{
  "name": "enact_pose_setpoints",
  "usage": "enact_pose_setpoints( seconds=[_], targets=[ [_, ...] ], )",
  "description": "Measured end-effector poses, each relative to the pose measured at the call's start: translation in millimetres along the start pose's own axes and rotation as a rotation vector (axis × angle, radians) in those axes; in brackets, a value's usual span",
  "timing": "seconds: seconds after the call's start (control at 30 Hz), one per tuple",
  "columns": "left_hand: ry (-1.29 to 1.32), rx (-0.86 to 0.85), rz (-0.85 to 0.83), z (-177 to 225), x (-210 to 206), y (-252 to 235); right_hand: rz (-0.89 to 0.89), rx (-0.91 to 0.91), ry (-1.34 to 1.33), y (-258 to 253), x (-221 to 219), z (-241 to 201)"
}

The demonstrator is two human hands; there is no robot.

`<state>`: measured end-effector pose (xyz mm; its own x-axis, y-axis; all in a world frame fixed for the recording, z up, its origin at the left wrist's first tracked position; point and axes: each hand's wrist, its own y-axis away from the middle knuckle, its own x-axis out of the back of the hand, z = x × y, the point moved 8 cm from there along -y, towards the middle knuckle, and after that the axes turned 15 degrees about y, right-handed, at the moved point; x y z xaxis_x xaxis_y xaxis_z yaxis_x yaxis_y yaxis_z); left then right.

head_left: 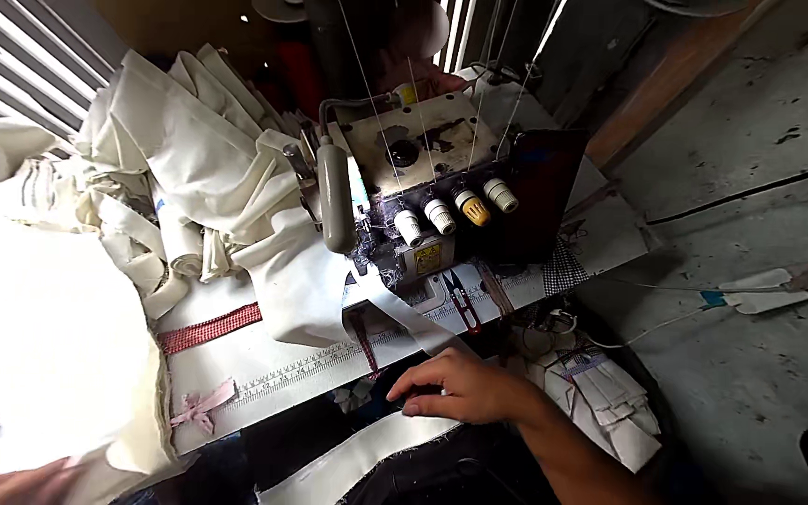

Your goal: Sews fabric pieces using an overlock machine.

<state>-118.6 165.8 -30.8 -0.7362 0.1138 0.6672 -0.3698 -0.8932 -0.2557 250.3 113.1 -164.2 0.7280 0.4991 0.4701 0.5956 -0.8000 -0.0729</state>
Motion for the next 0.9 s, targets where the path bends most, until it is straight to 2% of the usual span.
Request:
enact_pose_setpoints(
  seconds=[0.03,0.07,0.17,0.33,0.43,0.5,0.57,0.67,0.73,0.8,0.9],
  targets=[
    [-0.030,-0.110,-0.095,-18.5,-10.8,11.3,-0.013,0.014,-0.035,-5.7,-8.4,-2.8],
    [-0.028,-0.094,-0.126,-25.9,-26.6,18.0,-0.032,0.015,-0.076,-11.1,-17.1,-5.1],
    [-0.015,-0.007,-0.202,2.4,-89.9,15.8,-0.125,-0.044,-0.225,-26.5,-43.1,-7.2],
    [0.028,-0.100,-0.241,36.6,-166.7,21.2,-0.217,-0.320,-0.454,-39.1,-74.2,4.7],
    [0.161,-0.175,-0.296,67.1,-201.8,26.5,-0.150,-0.303,-0.357,-43.2,-75.8,7.9],
    [0.249,-0.224,-0.274,75.6,-206.7,17.8,-0.069,-0.191,-0.175,-43.9,-67.5,3.2],
    [0.266,-0.252,-0.262,74.2,-202.4,-4.6,-0.071,-0.085,0.020,-38.6,-57.0,-11.0],
    [0.229,-0.350,-0.411,64.4,-218.2,-31.1,-0.074,0.067,0.175,-24.8,-39.7,-33.1],
    [0.216,-0.432,-0.427,55.9,-220.2,-36.3,-0.025,0.093,0.213,-15.3,-19.4,-40.0],
    [0.192,-0.457,-0.403,48.7,-204.0,-38.3,0.078,0.087,0.280,-4.7,3.6,-37.3],
    [0.104,-0.337,-0.401,32.3,-166.5,-30.8,0.221,0.053,0.314,7.4,25.5,-25.6]
  ],
)
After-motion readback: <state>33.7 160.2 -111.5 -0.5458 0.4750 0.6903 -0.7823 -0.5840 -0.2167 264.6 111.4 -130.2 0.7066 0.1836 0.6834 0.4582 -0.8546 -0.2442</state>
